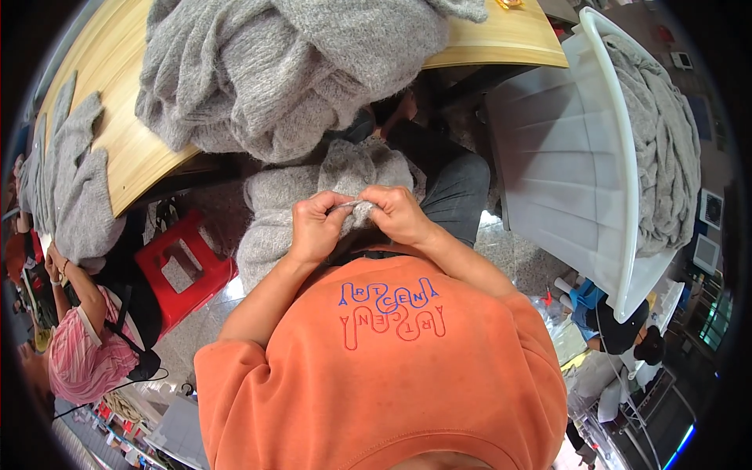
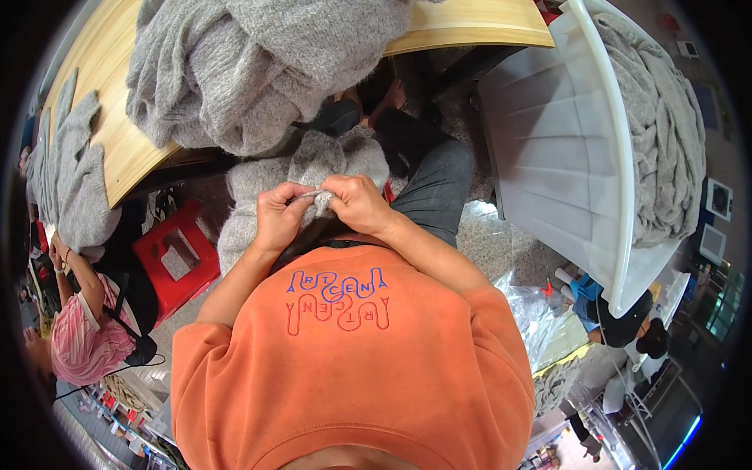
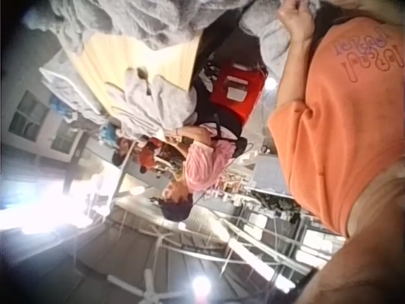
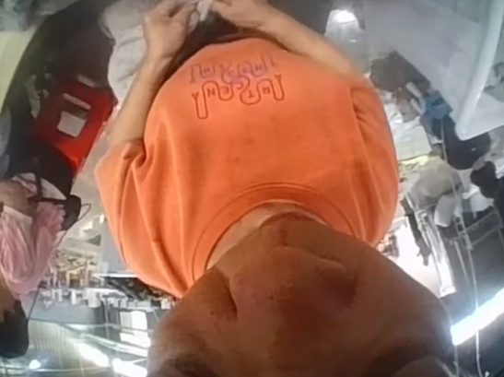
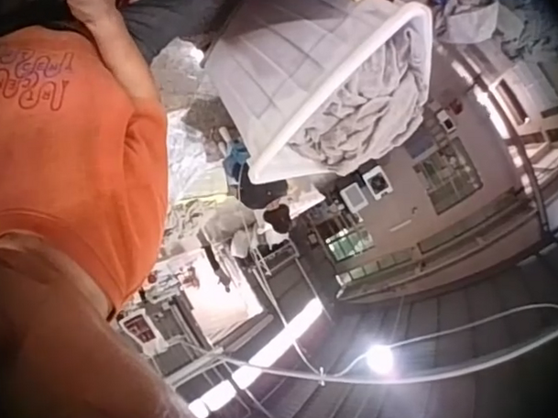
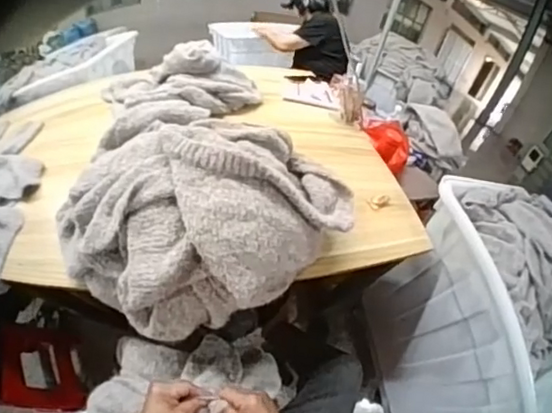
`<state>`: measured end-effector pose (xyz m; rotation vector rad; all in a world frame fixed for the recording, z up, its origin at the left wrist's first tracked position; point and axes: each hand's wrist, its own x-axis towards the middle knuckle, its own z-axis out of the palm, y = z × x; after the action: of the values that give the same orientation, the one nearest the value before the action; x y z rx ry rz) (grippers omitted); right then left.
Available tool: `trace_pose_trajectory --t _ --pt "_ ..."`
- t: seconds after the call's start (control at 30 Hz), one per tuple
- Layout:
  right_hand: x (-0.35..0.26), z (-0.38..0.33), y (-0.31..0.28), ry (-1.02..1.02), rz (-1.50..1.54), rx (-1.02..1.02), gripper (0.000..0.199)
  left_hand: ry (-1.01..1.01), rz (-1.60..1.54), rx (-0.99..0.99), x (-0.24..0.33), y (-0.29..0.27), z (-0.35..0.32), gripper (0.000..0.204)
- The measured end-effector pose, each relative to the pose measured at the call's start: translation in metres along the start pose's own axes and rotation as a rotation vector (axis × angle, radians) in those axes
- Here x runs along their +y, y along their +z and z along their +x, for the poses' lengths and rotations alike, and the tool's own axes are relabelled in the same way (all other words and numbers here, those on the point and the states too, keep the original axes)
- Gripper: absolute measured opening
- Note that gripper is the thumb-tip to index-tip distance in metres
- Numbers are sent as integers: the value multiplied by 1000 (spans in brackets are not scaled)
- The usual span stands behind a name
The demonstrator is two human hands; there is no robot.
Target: Inspect grey sweaters for quality and trim loose threads using a small tool.
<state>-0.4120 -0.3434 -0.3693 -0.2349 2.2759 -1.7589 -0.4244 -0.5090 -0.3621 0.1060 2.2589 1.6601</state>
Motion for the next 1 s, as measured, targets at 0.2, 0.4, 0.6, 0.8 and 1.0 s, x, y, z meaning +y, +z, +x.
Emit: trace_pose_trajectory --t 0.2,0.4,0.6,0.8,1.0 --pt "-2 0 4 152 118 36 13 98 102 65 9 1 0 6" --pt "-7 -2 4 177 149 84 12 332 230 115 10 4 -2 8" --pt "-10 0 11 50 -58 226 7 592 399 184 5 6 1 17" --pt "-7 5 17 63 25 216 3 716 479 239 9 4 1 22" --pt "-14 0 8 18 300 120 4 785 405 263 13 1 -2 19"
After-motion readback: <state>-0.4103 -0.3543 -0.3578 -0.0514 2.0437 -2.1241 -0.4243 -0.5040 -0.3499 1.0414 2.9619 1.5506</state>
